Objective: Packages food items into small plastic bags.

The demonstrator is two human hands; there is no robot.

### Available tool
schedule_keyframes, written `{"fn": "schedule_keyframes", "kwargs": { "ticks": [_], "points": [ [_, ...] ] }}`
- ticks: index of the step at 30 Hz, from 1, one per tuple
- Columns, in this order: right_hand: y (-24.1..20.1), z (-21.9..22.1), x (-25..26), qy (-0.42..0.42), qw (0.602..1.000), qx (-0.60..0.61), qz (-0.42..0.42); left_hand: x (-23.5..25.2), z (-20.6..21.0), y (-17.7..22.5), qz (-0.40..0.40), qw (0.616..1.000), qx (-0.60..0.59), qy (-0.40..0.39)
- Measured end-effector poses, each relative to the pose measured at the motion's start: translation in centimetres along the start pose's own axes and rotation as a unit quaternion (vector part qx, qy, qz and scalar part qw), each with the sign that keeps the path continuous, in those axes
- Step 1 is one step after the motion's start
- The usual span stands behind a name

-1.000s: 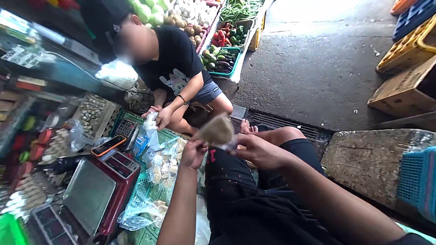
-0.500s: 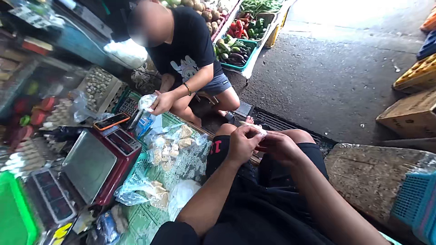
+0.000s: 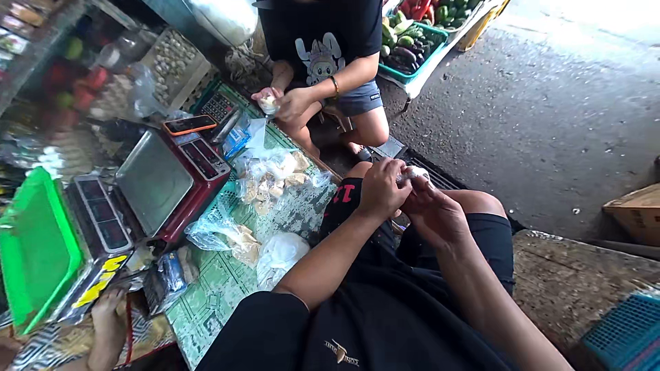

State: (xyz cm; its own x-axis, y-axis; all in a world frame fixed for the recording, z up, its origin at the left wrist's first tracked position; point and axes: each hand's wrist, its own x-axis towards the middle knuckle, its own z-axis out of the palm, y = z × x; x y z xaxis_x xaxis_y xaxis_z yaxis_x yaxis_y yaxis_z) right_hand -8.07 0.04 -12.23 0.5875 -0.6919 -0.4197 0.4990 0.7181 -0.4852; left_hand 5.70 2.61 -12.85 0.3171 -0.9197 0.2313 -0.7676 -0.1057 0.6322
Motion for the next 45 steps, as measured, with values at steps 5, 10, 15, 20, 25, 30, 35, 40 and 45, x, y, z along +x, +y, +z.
{"fn": "schedule_keyframes", "kwargs": {
  "ticks": [5, 10, 15, 20, 25, 30, 35, 40, 45],
  "points": [
    [0.4, 0.3, 0.1, 0.005, 0.996, -0.093, -0.017, 1.2, 0.8, -0.3, 0.034, 0.997, 0.074, 0.017],
    [0.0, 0.2, 0.1, 0.037, 0.985, -0.161, -0.037, 1.6, 0.2, 0.1, 0.038, 0.997, 0.074, -0.008],
    [0.4, 0.0, 0.3, 0.026, 0.991, -0.126, -0.025, 1.3, 0.5, -0.5, 0.039, 0.998, 0.045, -0.009],
    [0.5, -0.2, 0.3, 0.069, 0.984, -0.157, -0.038, 1.6, 1.4, -0.9, 0.043, 0.996, 0.082, -0.006],
    [0.0, -0.3, 0.7, 0.138, 0.973, -0.181, -0.037, 1.1, 0.7, 0.1, 0.009, 0.993, 0.116, -0.028],
    [-0.8, -0.7, 0.3, 0.114, 0.976, -0.18, -0.039, 1.4, -1.8, 0.5, -0.032, 0.988, -0.017, -0.147],
    [-4.2, -0.9, -0.9, -0.077, 0.918, -0.385, -0.049, 2.7, -4.7, -0.2, 0.053, 0.896, -0.302, -0.321],
    [-6.7, -0.9, -1.3, -0.072, 0.856, -0.498, -0.118, 3.1, -4.0, -0.4, -0.016, 0.847, -0.354, -0.396],
    [-8.3, -1.3, -2.0, -0.049, 0.868, -0.473, -0.142, 2.8, -2.9, 0.1, -0.078, 0.822, -0.431, -0.363]
  ]
}}
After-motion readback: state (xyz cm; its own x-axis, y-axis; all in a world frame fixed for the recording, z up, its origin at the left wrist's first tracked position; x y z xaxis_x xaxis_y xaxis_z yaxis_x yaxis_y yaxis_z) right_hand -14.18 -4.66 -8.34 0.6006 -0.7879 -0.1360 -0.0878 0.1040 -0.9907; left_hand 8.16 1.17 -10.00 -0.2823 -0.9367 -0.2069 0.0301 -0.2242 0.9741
